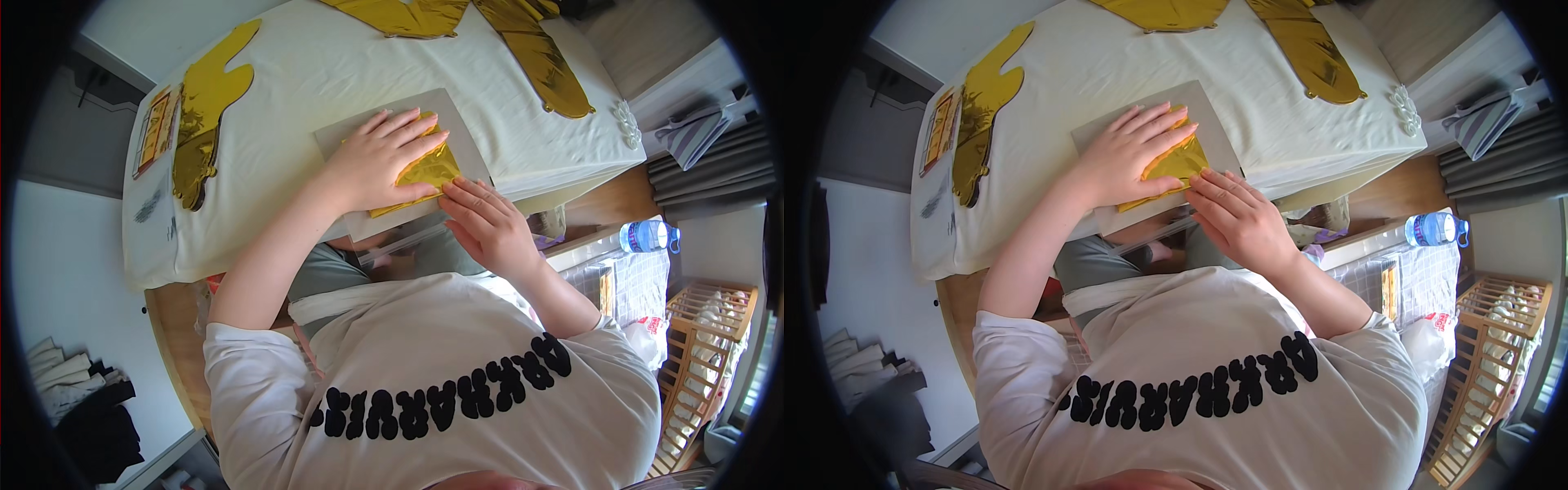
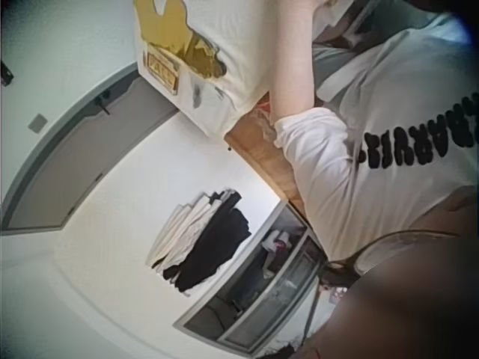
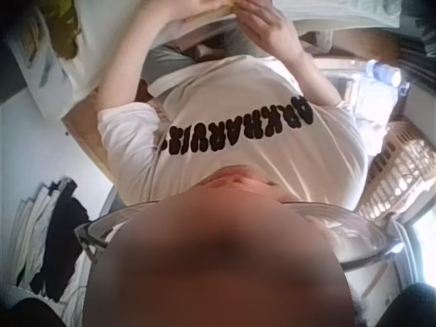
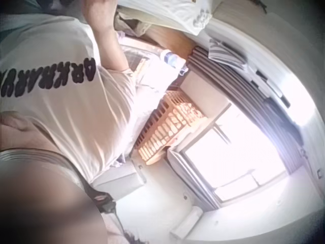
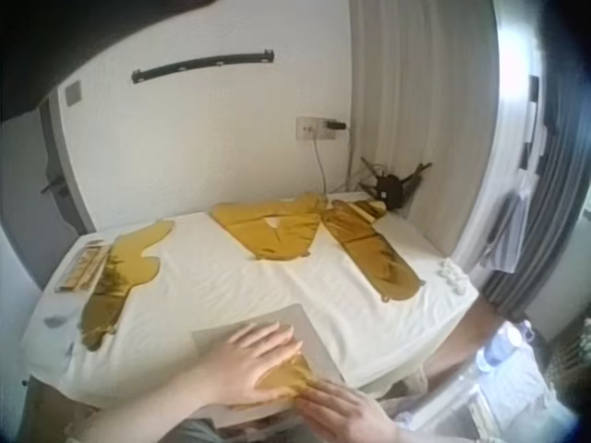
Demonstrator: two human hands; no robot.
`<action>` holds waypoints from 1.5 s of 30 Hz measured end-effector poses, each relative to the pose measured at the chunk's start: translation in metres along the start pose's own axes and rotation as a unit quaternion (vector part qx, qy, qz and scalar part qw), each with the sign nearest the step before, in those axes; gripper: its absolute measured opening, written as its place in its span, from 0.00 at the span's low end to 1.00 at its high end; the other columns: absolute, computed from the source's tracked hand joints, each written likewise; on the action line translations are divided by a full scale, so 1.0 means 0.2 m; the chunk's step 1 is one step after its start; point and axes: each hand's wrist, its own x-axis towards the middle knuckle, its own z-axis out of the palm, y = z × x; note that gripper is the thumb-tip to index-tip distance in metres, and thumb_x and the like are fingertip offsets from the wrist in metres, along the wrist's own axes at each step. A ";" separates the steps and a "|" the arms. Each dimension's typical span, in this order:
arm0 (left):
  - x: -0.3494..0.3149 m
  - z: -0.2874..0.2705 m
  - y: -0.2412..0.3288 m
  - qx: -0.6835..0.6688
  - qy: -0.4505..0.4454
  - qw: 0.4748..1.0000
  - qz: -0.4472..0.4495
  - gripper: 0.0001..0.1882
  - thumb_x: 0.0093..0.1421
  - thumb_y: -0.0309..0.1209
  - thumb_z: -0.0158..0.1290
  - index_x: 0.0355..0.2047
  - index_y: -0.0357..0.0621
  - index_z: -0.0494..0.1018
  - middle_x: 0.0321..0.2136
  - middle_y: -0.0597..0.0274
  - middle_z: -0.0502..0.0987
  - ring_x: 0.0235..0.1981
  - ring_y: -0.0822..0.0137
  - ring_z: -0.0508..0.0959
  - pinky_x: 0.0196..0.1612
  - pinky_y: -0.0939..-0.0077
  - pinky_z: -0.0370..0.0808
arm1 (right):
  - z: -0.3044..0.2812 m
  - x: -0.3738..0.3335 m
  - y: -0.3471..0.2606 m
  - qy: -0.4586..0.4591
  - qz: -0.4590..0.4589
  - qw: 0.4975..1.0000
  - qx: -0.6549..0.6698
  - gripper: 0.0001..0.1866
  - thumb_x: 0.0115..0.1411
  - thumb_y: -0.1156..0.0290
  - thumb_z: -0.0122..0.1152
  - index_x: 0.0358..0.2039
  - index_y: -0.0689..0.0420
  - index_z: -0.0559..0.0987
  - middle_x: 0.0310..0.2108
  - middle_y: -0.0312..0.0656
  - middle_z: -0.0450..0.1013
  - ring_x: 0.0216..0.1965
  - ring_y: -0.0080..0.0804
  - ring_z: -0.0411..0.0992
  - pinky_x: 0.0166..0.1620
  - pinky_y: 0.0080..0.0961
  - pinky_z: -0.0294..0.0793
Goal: Folding gold-colored foil sheets into compact squares and organizing them on cardboard bases.
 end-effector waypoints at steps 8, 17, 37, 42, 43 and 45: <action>0.01 -0.05 0.04 -0.008 -0.037 0.999 -0.018 0.48 0.57 0.59 0.63 0.74 0.58 0.61 0.74 0.59 0.61 0.75 0.55 0.58 0.77 0.51 0.54 | -0.07 0.03 0.02 -0.031 0.027 0.999 0.031 0.30 0.54 0.63 0.77 0.58 0.54 0.80 0.59 0.40 0.76 0.58 0.40 0.76 0.59 0.39 0.75; 0.00 -0.05 0.06 -0.027 -0.028 0.999 -0.027 0.52 0.52 0.63 0.65 0.74 0.58 0.61 0.74 0.55 0.60 0.75 0.52 0.58 0.76 0.51 0.55 | -0.09 0.02 0.04 -0.077 -0.003 0.997 -0.029 0.36 0.51 0.54 0.79 0.59 0.54 0.79 0.60 0.40 0.75 0.58 0.40 0.74 0.60 0.39 0.72; 0.03 -0.08 0.05 -0.001 -0.038 0.998 -0.052 0.56 0.49 0.69 0.64 0.74 0.60 0.61 0.74 0.53 0.60 0.75 0.50 0.59 0.75 0.50 0.57 | -0.15 0.13 0.15 -0.153 0.017 0.988 -0.015 0.44 0.56 0.39 0.71 0.65 0.55 0.74 0.68 0.41 0.69 0.72 0.41 0.62 0.76 0.55 0.53; 0.03 -0.06 0.03 -0.002 -0.027 0.999 -0.041 0.57 0.51 0.73 0.61 0.75 0.60 0.59 0.75 0.51 0.57 0.76 0.50 0.56 0.76 0.47 0.54 | -0.14 0.06 0.18 -0.160 -0.006 0.986 -0.053 0.45 0.63 0.37 0.63 0.71 0.54 0.68 0.73 0.42 0.63 0.75 0.41 0.57 0.77 0.54 0.47; 0.04 -0.07 0.03 -0.006 -0.049 0.997 -0.056 0.58 0.51 0.71 0.62 0.76 0.61 0.57 0.76 0.53 0.55 0.77 0.51 0.53 0.77 0.46 0.51 | -0.14 0.04 0.17 -0.159 0.000 0.985 -0.065 0.45 0.63 0.37 0.63 0.71 0.54 0.68 0.73 0.42 0.63 0.75 0.41 0.57 0.77 0.54 0.47; 0.05 -0.07 0.04 -0.010 -0.066 0.996 -0.060 0.59 0.50 0.69 0.63 0.77 0.61 0.54 0.78 0.54 0.52 0.78 0.51 0.50 0.77 0.45 0.49 | -0.13 0.00 0.16 -0.155 -0.002 0.986 -0.069 0.44 0.66 0.38 0.60 0.72 0.54 0.66 0.74 0.42 0.62 0.76 0.41 0.56 0.77 0.54 0.48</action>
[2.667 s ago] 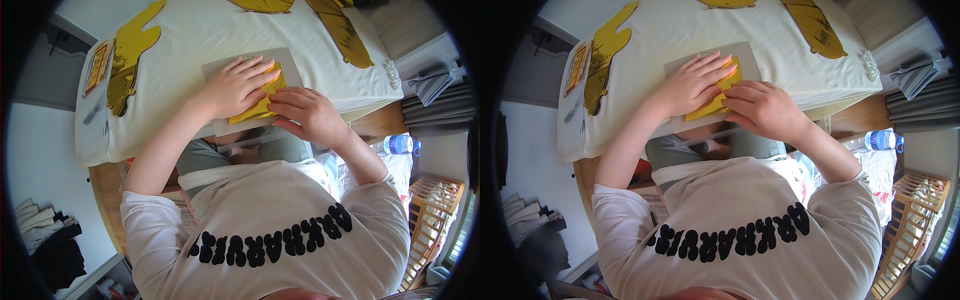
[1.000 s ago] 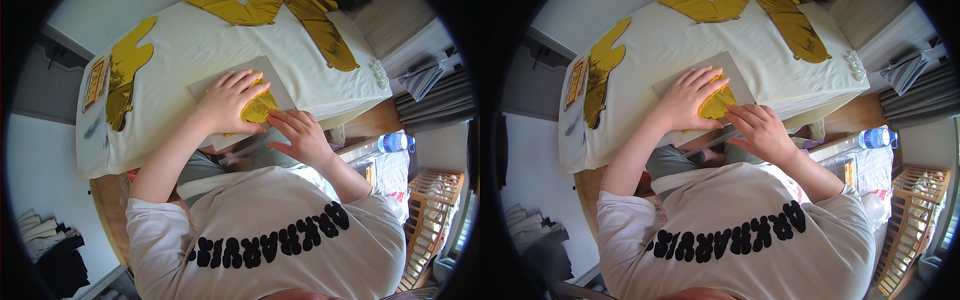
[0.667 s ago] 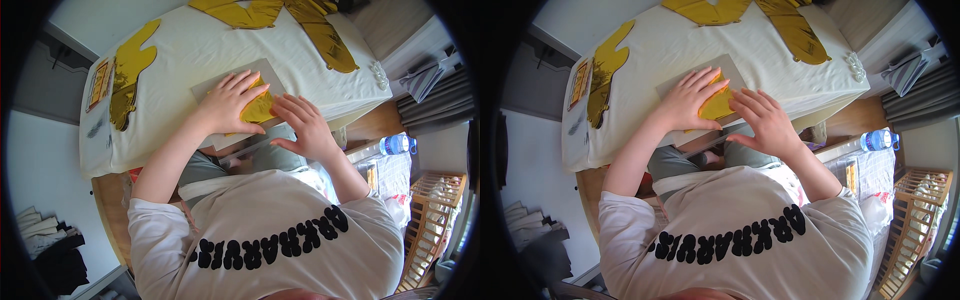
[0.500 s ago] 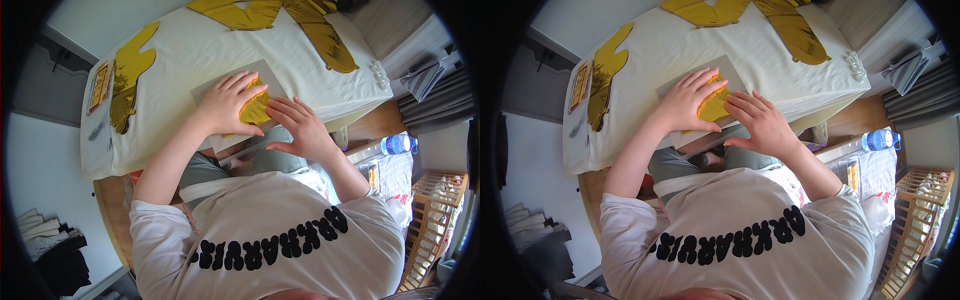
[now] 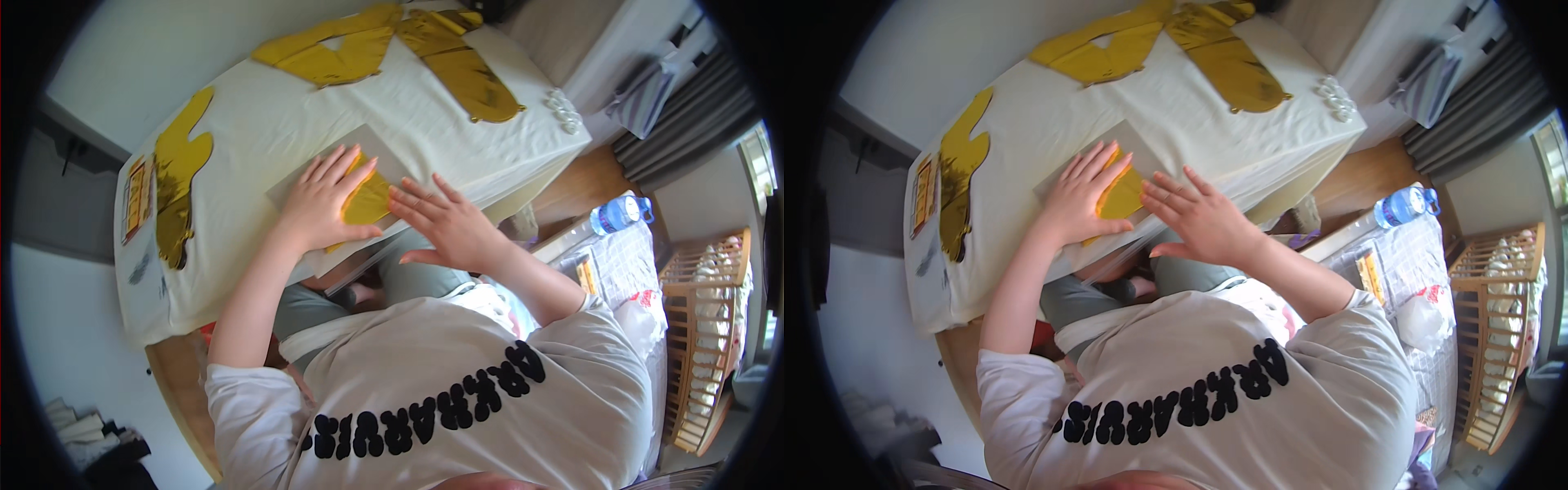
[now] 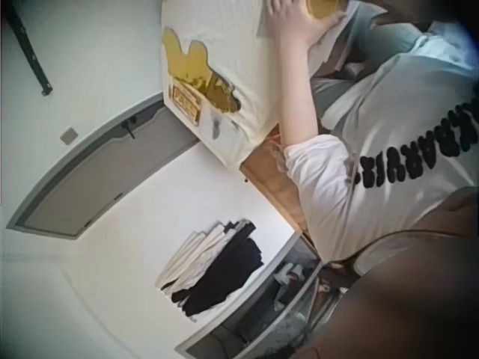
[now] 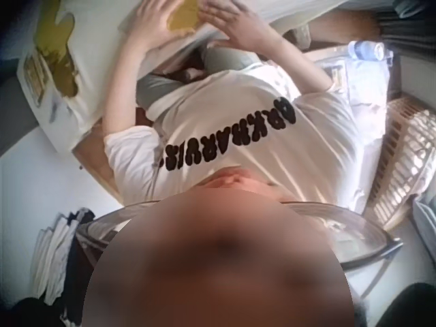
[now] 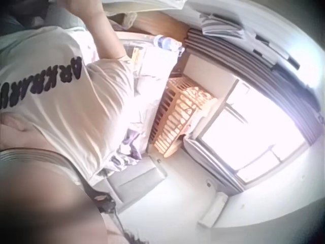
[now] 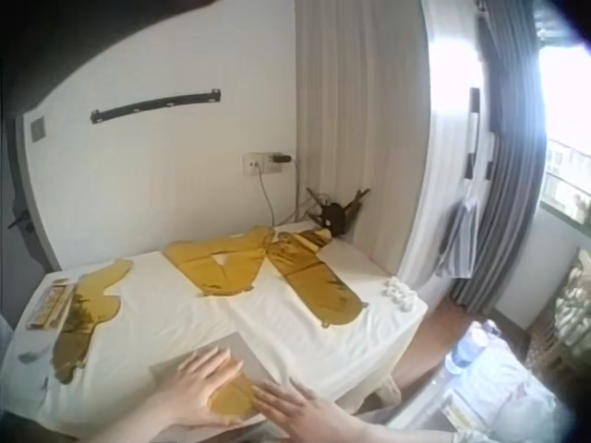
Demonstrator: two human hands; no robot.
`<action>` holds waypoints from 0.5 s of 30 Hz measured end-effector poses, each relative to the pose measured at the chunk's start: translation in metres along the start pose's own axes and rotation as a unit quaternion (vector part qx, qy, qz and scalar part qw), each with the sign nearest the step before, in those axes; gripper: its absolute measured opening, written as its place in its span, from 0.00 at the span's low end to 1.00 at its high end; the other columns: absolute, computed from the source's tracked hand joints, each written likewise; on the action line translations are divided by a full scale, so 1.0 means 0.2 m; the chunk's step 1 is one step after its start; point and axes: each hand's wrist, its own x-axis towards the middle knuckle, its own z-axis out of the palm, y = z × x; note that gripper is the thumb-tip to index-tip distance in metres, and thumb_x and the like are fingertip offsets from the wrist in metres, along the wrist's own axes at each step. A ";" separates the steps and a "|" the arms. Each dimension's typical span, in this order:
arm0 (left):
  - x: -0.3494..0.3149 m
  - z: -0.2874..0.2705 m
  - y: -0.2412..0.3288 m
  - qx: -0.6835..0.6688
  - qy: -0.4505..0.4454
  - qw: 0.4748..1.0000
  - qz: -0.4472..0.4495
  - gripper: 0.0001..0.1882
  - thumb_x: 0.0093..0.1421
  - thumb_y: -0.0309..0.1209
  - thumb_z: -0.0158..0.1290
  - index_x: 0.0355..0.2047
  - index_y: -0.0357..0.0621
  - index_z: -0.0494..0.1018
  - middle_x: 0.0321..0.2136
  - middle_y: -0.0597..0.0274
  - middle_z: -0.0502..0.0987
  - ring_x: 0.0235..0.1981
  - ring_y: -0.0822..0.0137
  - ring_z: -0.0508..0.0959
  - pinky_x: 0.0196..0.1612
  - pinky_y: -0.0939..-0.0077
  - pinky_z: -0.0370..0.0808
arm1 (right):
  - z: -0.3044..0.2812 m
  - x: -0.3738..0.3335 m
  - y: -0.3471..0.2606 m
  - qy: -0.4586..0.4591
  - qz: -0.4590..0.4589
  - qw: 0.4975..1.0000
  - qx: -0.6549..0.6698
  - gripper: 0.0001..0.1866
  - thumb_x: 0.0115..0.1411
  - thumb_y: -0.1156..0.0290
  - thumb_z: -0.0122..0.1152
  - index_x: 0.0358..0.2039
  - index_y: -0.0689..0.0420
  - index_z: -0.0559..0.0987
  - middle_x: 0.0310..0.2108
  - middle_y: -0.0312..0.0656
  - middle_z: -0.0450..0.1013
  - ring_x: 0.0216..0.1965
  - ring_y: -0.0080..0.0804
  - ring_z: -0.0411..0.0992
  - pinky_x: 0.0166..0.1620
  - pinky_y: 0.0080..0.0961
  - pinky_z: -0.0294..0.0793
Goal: Folding gold-colored foil sheets into compact squares and organizing them on cardboard bases.
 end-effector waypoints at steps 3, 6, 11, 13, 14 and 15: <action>0.00 -0.01 0.01 0.008 0.009 1.000 -0.004 0.58 0.50 0.71 0.62 0.76 0.61 0.58 0.76 0.52 0.56 0.78 0.51 0.53 0.77 0.45 0.51 | -0.05 -0.05 0.00 -0.024 0.005 0.999 0.020 0.42 0.67 0.39 0.59 0.72 0.54 0.67 0.75 0.41 0.60 0.77 0.40 0.55 0.77 0.55 0.48; -0.01 -0.02 0.02 -0.010 -0.010 1.000 -0.020 0.58 0.47 0.66 0.66 0.75 0.62 0.59 0.77 0.54 0.54 0.77 0.50 0.53 0.77 0.46 0.49 | -0.15 -0.07 0.08 -0.011 -0.007 0.996 0.087 0.34 0.65 0.44 0.64 0.66 0.51 0.76 0.67 0.43 0.71 0.72 0.43 0.63 0.76 0.58 0.52; -0.02 0.00 0.02 -0.023 0.000 0.999 -0.033 0.57 0.48 0.68 0.65 0.75 0.60 0.60 0.76 0.53 0.55 0.77 0.49 0.53 0.77 0.45 0.51 | -0.29 0.02 0.56 0.134 0.109 0.979 0.109 0.11 0.64 0.66 0.69 0.46 0.52 0.87 0.49 0.44 0.83 0.49 0.44 0.80 0.52 0.38 0.78; -0.05 0.02 0.01 -0.006 0.044 0.997 -0.066 0.57 0.50 0.69 0.62 0.76 0.60 0.58 0.77 0.52 0.54 0.77 0.49 0.53 0.77 0.46 0.51 | -0.34 0.13 0.85 0.143 0.269 0.946 0.111 0.10 0.65 0.69 0.65 0.45 0.55 0.87 0.45 0.46 0.84 0.46 0.45 0.81 0.52 0.37 0.79; -0.06 0.02 0.01 -0.010 0.043 0.996 -0.072 0.57 0.50 0.69 0.62 0.76 0.60 0.58 0.77 0.52 0.54 0.77 0.49 0.53 0.77 0.46 0.51 | -0.35 0.20 1.03 0.142 0.314 0.936 0.074 0.11 0.65 0.69 0.64 0.45 0.56 0.87 0.46 0.48 0.83 0.47 0.45 0.81 0.53 0.38 0.79; -0.05 0.02 0.00 0.006 0.037 0.997 -0.072 0.56 0.53 0.69 0.61 0.76 0.61 0.58 0.77 0.52 0.53 0.78 0.49 0.52 0.77 0.46 0.51 | -0.35 0.25 1.21 0.145 0.303 0.942 0.013 0.12 0.65 0.69 0.64 0.47 0.55 0.86 0.47 0.49 0.83 0.48 0.47 0.81 0.54 0.39 0.79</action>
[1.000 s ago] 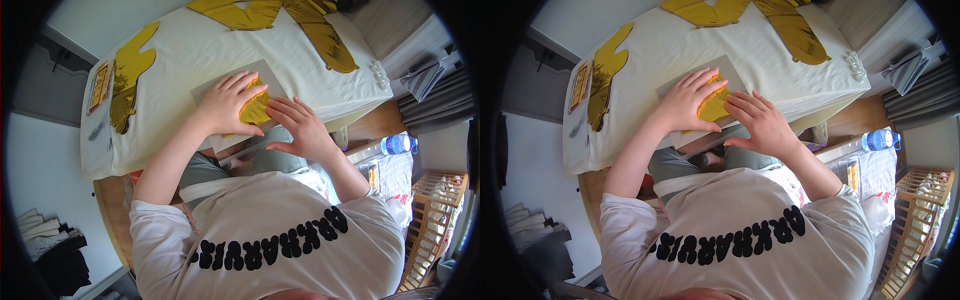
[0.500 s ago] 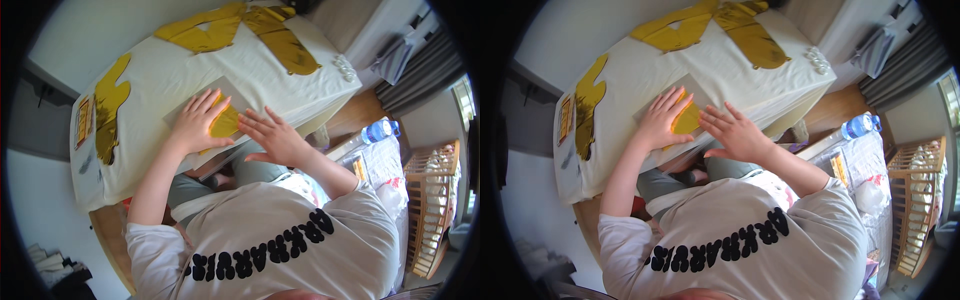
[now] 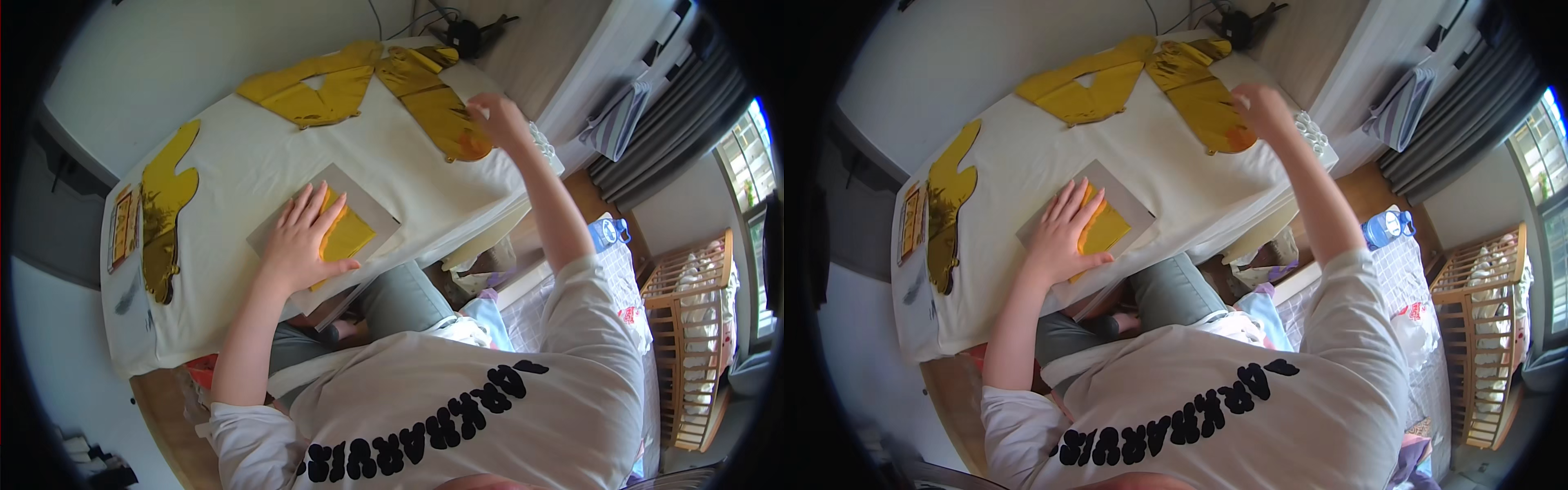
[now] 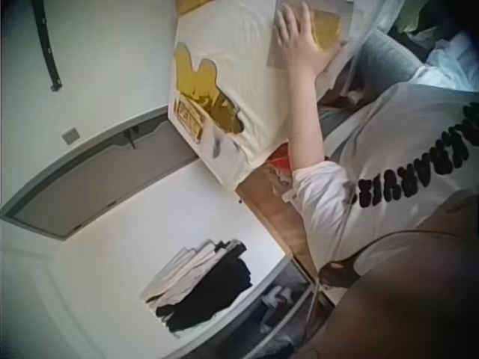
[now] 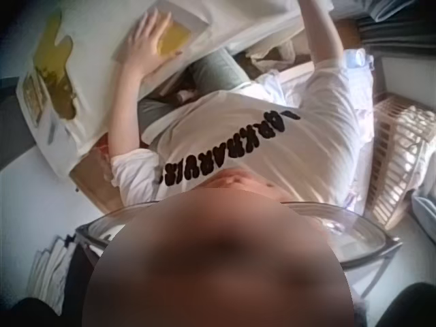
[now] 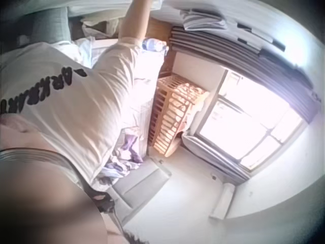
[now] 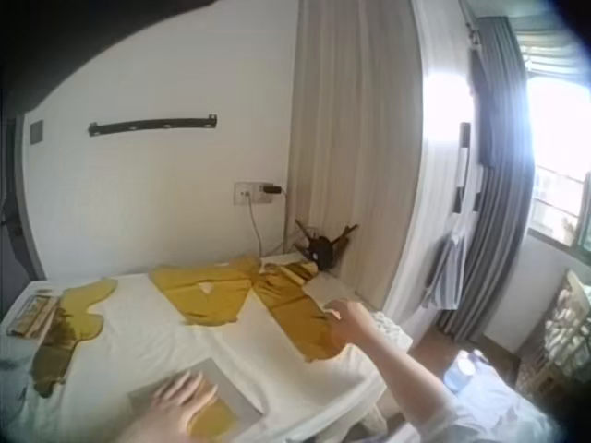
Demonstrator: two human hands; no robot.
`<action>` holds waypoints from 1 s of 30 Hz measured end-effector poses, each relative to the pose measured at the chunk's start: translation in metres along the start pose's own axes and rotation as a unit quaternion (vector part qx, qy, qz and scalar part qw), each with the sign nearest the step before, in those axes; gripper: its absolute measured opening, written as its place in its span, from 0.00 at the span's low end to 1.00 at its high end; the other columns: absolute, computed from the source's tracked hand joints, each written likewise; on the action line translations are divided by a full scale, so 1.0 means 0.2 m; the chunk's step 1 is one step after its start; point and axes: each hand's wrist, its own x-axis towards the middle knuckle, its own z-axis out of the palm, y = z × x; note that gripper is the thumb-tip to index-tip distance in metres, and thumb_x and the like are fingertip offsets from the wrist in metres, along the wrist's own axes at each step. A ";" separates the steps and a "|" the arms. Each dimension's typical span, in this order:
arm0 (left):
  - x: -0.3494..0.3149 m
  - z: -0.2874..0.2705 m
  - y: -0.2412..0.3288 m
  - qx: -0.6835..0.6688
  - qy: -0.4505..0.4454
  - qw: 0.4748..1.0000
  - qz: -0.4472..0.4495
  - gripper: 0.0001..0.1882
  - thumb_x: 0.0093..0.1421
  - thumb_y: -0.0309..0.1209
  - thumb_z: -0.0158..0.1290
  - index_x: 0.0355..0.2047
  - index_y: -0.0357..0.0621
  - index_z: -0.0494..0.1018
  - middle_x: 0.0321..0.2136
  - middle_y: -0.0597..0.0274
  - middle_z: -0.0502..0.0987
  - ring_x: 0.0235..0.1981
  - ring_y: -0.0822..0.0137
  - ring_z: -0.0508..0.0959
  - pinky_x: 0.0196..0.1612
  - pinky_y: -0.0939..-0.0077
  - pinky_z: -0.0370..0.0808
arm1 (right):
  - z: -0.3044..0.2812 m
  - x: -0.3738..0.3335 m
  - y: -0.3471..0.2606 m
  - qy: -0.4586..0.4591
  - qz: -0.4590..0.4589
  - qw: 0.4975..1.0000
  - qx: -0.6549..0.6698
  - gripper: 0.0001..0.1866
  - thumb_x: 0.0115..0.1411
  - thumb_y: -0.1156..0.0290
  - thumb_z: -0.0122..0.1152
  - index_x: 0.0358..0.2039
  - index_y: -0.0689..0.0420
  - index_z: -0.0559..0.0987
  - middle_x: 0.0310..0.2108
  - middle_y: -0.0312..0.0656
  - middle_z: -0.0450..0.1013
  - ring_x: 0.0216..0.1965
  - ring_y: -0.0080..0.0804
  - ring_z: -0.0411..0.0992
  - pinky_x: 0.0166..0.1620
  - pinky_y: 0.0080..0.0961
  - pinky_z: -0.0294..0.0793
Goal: Folding gold-colored foil sheets into compact squares and organizing them on cardboard bases.
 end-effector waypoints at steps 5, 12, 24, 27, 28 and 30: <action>0.04 0.04 -0.02 0.013 -0.016 1.000 -0.012 0.49 0.60 0.66 0.56 0.77 0.62 0.56 0.77 0.53 0.53 0.78 0.50 0.52 0.77 0.48 0.50 | 0.16 0.46 0.45 0.013 0.025 0.979 -0.202 0.18 0.66 0.68 0.58 0.56 0.51 0.82 0.53 0.51 0.80 0.54 0.52 0.78 0.56 0.44 0.79; 0.02 0.02 0.01 0.016 0.004 1.000 -0.007 0.44 0.65 0.65 0.53 0.76 0.63 0.58 0.76 0.54 0.56 0.77 0.52 0.54 0.77 0.51 0.52 | 0.25 0.63 0.52 -0.022 0.099 0.939 -0.330 0.13 0.70 0.70 0.55 0.49 0.51 0.84 0.56 0.46 0.80 0.57 0.48 0.79 0.52 0.43 0.83; 0.03 0.05 0.01 0.029 0.019 0.999 0.010 0.41 0.69 0.65 0.46 0.76 0.61 0.59 0.76 0.54 0.57 0.77 0.52 0.54 0.77 0.50 0.52 | 0.17 0.61 0.51 -0.027 0.111 0.938 -0.327 0.14 0.68 0.71 0.55 0.52 0.54 0.81 0.54 0.50 0.79 0.57 0.53 0.78 0.55 0.46 0.81; 0.02 0.06 0.00 0.029 0.017 0.999 0.004 0.39 0.71 0.63 0.45 0.76 0.61 0.58 0.76 0.54 0.57 0.77 0.53 0.54 0.77 0.51 0.52 | 0.13 0.57 0.37 0.000 0.096 0.947 -0.306 0.15 0.66 0.71 0.56 0.51 0.53 0.81 0.53 0.50 0.80 0.55 0.51 0.78 0.52 0.45 0.81; 0.02 0.06 0.00 0.030 0.018 0.999 0.006 0.38 0.71 0.62 0.44 0.76 0.61 0.58 0.76 0.55 0.56 0.77 0.53 0.54 0.77 0.51 0.52 | 0.10 0.52 0.31 0.033 0.076 0.960 -0.267 0.15 0.65 0.71 0.57 0.51 0.52 0.82 0.50 0.49 0.81 0.53 0.49 0.80 0.50 0.43 0.82; 0.04 0.06 0.00 0.021 0.019 1.000 0.008 0.38 0.72 0.61 0.44 0.76 0.61 0.58 0.76 0.55 0.57 0.77 0.53 0.54 0.77 0.51 0.52 | 0.04 0.38 0.18 0.065 0.059 0.970 -0.228 0.15 0.64 0.71 0.58 0.50 0.51 0.83 0.48 0.48 0.82 0.50 0.47 0.81 0.49 0.41 0.82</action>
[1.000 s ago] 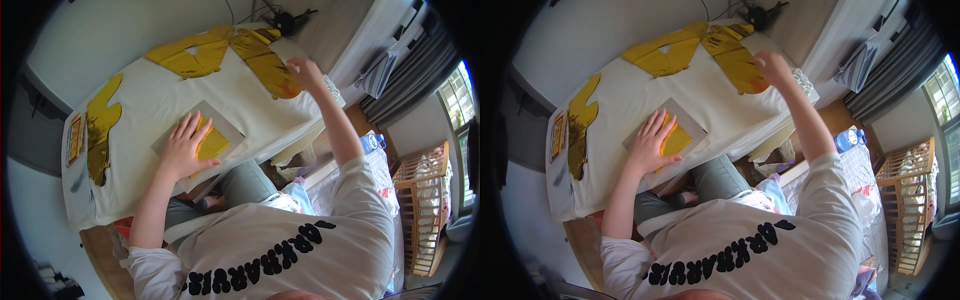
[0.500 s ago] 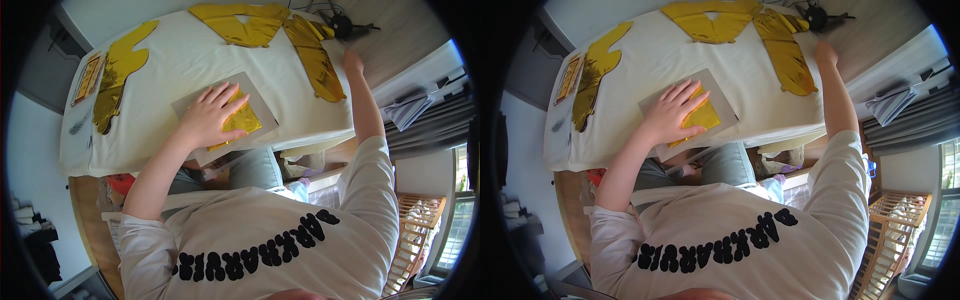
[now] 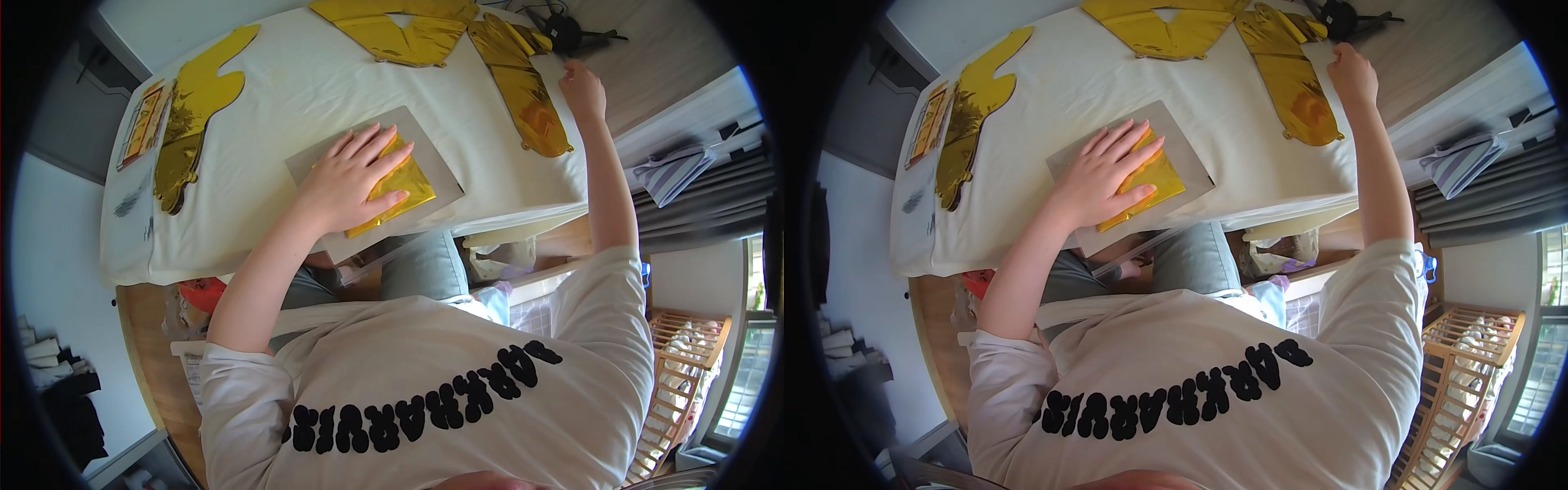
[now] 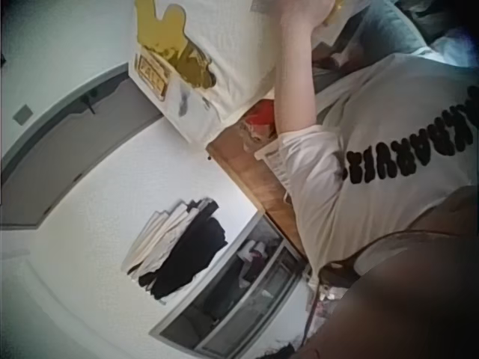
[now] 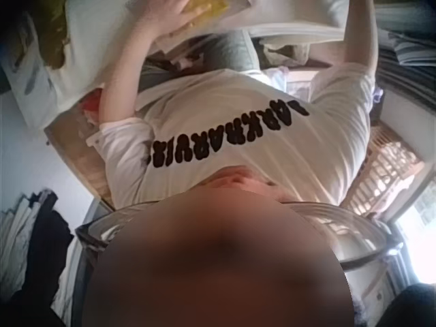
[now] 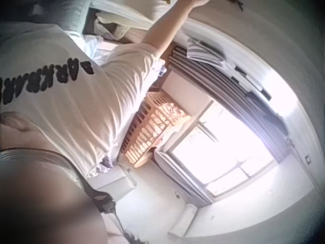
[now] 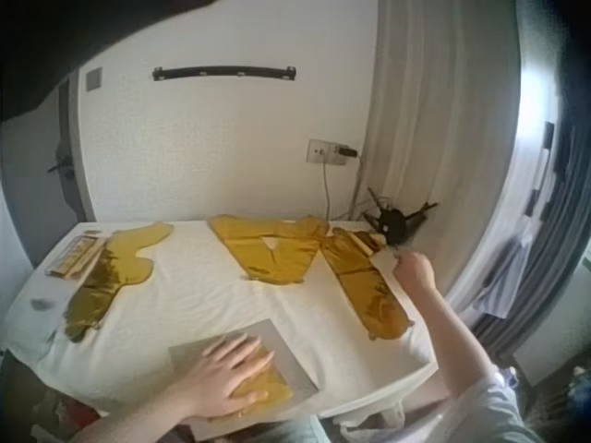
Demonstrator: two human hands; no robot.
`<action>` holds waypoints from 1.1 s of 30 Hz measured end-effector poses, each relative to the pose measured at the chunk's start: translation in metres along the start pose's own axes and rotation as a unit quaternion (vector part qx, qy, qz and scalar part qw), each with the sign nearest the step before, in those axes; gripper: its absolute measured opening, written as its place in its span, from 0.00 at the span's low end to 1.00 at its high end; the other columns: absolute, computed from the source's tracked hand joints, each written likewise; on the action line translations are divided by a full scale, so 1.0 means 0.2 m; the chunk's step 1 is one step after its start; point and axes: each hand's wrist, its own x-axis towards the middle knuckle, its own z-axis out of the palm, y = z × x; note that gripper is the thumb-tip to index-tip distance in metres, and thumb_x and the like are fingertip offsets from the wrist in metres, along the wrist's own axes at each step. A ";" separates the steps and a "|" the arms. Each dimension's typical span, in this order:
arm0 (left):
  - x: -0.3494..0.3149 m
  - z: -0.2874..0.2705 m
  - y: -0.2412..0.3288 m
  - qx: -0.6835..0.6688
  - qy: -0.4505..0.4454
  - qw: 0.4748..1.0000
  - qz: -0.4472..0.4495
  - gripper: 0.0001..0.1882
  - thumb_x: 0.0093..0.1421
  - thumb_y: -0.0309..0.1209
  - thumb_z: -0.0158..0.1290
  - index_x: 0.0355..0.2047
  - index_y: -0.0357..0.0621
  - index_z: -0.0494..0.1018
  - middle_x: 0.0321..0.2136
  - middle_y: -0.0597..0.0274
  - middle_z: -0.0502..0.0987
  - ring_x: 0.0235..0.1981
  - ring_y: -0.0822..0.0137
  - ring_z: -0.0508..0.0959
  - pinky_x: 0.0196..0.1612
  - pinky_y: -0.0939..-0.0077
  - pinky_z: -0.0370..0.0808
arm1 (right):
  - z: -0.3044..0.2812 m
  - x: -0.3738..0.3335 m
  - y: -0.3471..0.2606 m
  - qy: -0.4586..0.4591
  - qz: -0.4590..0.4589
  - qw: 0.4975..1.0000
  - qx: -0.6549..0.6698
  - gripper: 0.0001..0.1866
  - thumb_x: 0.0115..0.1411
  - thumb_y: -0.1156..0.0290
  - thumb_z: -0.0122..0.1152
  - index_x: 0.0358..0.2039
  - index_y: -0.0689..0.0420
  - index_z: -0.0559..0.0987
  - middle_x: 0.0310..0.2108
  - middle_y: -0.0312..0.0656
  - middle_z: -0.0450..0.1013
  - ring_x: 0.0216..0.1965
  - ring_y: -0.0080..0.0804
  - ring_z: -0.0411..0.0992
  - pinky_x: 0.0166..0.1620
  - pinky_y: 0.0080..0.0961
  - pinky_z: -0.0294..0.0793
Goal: Folding gold-colored foil sheets into compact squares and organizing them on cardboard bases.
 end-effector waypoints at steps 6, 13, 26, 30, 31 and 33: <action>-0.05 0.00 -0.02 -0.010 0.006 1.000 -0.018 0.34 0.74 0.58 0.42 0.75 0.63 0.59 0.76 0.56 0.58 0.77 0.54 0.55 0.78 0.52 0.51 | -0.56 -0.87 -0.54 -0.047 -0.199 0.921 0.330 0.09 0.61 0.79 0.68 0.42 0.57 0.86 0.36 0.40 0.83 0.38 0.28 0.82 0.44 0.25 0.80; -0.02 0.00 -0.01 -0.028 0.018 0.999 -0.006 0.31 0.76 0.56 0.38 0.75 0.63 0.60 0.75 0.57 0.59 0.77 0.55 0.55 0.77 0.53 0.51 | -0.67 -1.35 -0.67 -0.039 -0.270 0.885 0.378 0.13 0.50 0.88 0.70 0.35 0.59 0.85 0.36 0.40 0.84 0.36 0.37 0.80 0.41 0.30 0.81; -0.03 0.02 -0.02 -0.016 0.021 1.000 -0.011 0.34 0.75 0.59 0.39 0.75 0.63 0.59 0.76 0.57 0.58 0.77 0.55 0.55 0.78 0.54 0.51 | -0.48 -1.44 -0.87 0.089 -0.188 0.917 0.341 0.12 0.54 0.86 0.70 0.38 0.59 0.84 0.38 0.42 0.83 0.38 0.37 0.81 0.42 0.31 0.81; -0.02 0.02 -0.01 -0.017 0.020 1.000 -0.009 0.35 0.74 0.61 0.39 0.75 0.62 0.59 0.76 0.56 0.58 0.77 0.54 0.55 0.78 0.53 0.51 | -0.41 -1.43 -0.95 0.095 -0.112 0.908 0.393 0.10 0.57 0.82 0.72 0.39 0.59 0.83 0.37 0.43 0.82 0.35 0.37 0.82 0.38 0.29 0.81; -0.02 0.02 -0.01 -0.016 0.022 1.000 -0.008 0.36 0.74 0.62 0.39 0.76 0.62 0.58 0.76 0.56 0.58 0.77 0.54 0.55 0.78 0.53 0.51 | -0.41 -1.42 -0.95 0.064 -0.096 0.909 0.401 0.10 0.56 0.81 0.74 0.38 0.59 0.83 0.36 0.41 0.82 0.34 0.36 0.81 0.39 0.29 0.80; -0.02 0.01 -0.01 -0.017 0.016 1.000 -0.011 0.35 0.74 0.60 0.41 0.76 0.63 0.57 0.76 0.56 0.57 0.77 0.54 0.54 0.78 0.53 0.50 | -0.39 -1.42 -0.93 0.033 -0.081 0.908 0.410 0.10 0.56 0.80 0.75 0.38 0.58 0.83 0.35 0.40 0.82 0.33 0.35 0.81 0.39 0.30 0.79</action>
